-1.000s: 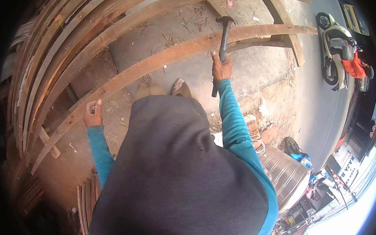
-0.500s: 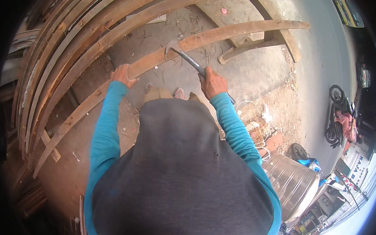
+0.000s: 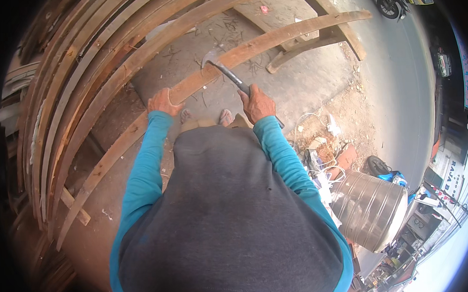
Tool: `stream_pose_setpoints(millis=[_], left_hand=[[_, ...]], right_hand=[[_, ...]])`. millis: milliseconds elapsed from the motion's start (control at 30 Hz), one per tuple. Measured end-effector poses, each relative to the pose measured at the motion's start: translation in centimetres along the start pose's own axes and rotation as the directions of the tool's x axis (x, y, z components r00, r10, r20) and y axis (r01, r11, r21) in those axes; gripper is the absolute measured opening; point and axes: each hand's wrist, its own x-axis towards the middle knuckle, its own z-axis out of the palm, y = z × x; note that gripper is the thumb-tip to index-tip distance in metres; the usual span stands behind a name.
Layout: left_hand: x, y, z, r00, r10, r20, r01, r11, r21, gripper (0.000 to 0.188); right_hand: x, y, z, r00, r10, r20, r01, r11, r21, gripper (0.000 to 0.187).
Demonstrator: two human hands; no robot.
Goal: The person selects a piece of wood from a pile, moves it to a workbench, and then hammers several nails into it to secure it to another piece of wood.
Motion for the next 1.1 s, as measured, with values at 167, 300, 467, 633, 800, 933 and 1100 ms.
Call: stream_pose_setpoints(millis=[167,300,467,633,800,933,1100], left_hand=[[0.1,-0.5,0.6,0.998,0.04,0.043,-0.038,0.998,-0.042,0.059],[0.0,-0.6,0.4,0.999,0.038,0.039,-0.036,0.999,-0.038,0.06],[-0.2,-0.4,0.0,0.996,0.041,0.079,-0.038,0.998,-0.041,0.06],[0.3,-0.9,-0.1,0.988,0.103,0.115,-0.092,0.991,-0.099,0.059],[0.1,-1.2,0.0,0.991,0.103,0.085,-0.096,0.992,-0.086,0.057],[0.1,-1.0,-0.4,0.99,0.126,0.071,-0.123,0.991,-0.044,0.056],[0.0,-1.1,-0.1,0.987,0.112,0.118,-0.11,0.994,-0.026,0.057]], right_hand=[[-0.2,-2.6,-0.6,0.957,0.288,-0.032,-0.288,0.957,-0.023,0.038],[-0.9,-7.6,-1.6,0.993,0.015,-0.115,-0.009,0.998,0.057,0.035],[0.5,-4.7,0.1,0.938,0.338,-0.083,-0.341,0.94,-0.03,0.039],[1.1,-8.9,-2.0,0.961,0.276,-0.022,-0.275,0.961,0.006,0.042],[0.0,-9.7,-2.3,0.99,-0.039,-0.132,0.039,0.999,-0.004,0.035],[0.7,-3.4,0.0,0.896,0.434,-0.094,-0.428,0.901,0.077,0.042],[0.1,-7.6,-2.5,0.948,0.309,-0.076,-0.303,0.949,0.086,0.043]])
